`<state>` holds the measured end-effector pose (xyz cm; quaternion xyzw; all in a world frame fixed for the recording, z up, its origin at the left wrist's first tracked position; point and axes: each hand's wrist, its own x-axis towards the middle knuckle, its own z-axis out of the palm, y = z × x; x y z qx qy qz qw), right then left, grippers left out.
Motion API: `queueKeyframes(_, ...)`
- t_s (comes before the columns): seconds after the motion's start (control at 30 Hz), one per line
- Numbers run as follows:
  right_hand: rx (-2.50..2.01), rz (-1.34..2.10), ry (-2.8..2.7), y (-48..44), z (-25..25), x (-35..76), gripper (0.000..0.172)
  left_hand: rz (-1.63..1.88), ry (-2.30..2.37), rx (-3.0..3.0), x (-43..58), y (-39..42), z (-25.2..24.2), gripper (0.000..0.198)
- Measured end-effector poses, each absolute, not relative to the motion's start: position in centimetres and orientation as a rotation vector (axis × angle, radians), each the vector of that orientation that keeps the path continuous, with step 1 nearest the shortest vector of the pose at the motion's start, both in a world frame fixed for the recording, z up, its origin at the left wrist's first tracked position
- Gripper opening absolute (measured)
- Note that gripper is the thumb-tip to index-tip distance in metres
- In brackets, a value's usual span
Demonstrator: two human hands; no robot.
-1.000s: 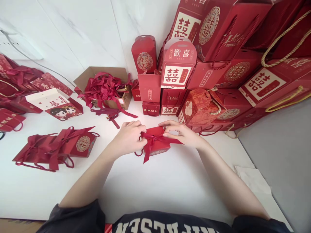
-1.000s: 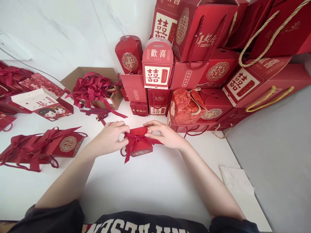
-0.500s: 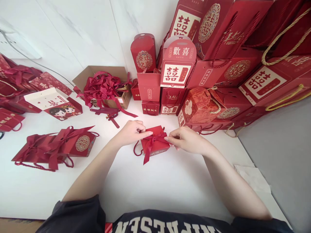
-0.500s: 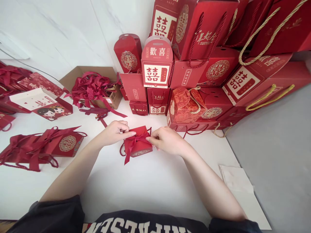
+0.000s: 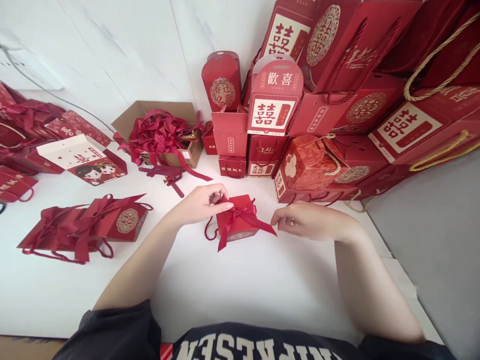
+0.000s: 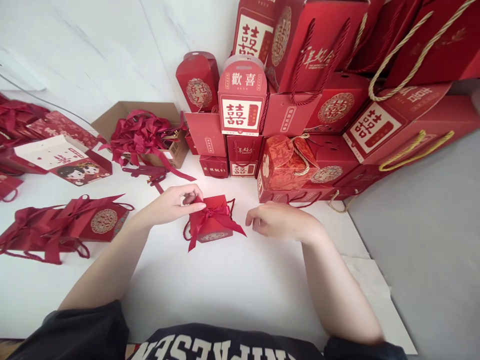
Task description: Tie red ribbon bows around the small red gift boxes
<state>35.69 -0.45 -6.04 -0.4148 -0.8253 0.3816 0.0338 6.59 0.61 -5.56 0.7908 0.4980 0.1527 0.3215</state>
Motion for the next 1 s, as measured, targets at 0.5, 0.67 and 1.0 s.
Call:
queueKeyframes(0.5, -0.947, 1.004, -2.171, 0.1, -9.4, 30.5, 0.013, 0.233, 1.708, 2.576, 10.1, -4.0, -5.8, 0.016)
queueKeyframes(0.67, -1.004, 1.083, -2.137, 0.3, -9.6, 30.7, 0.023, 0.228, 1.539, 2.208, 8.5, -2.7, -4.6, 0.027)
queueKeyframes(1.0, -1.038, 1.080, -2.097, 0.7, -10.0, 30.4, 0.028, 0.121, 1.375, 1.949, 5.8, -0.5, -4.8, 0.040)
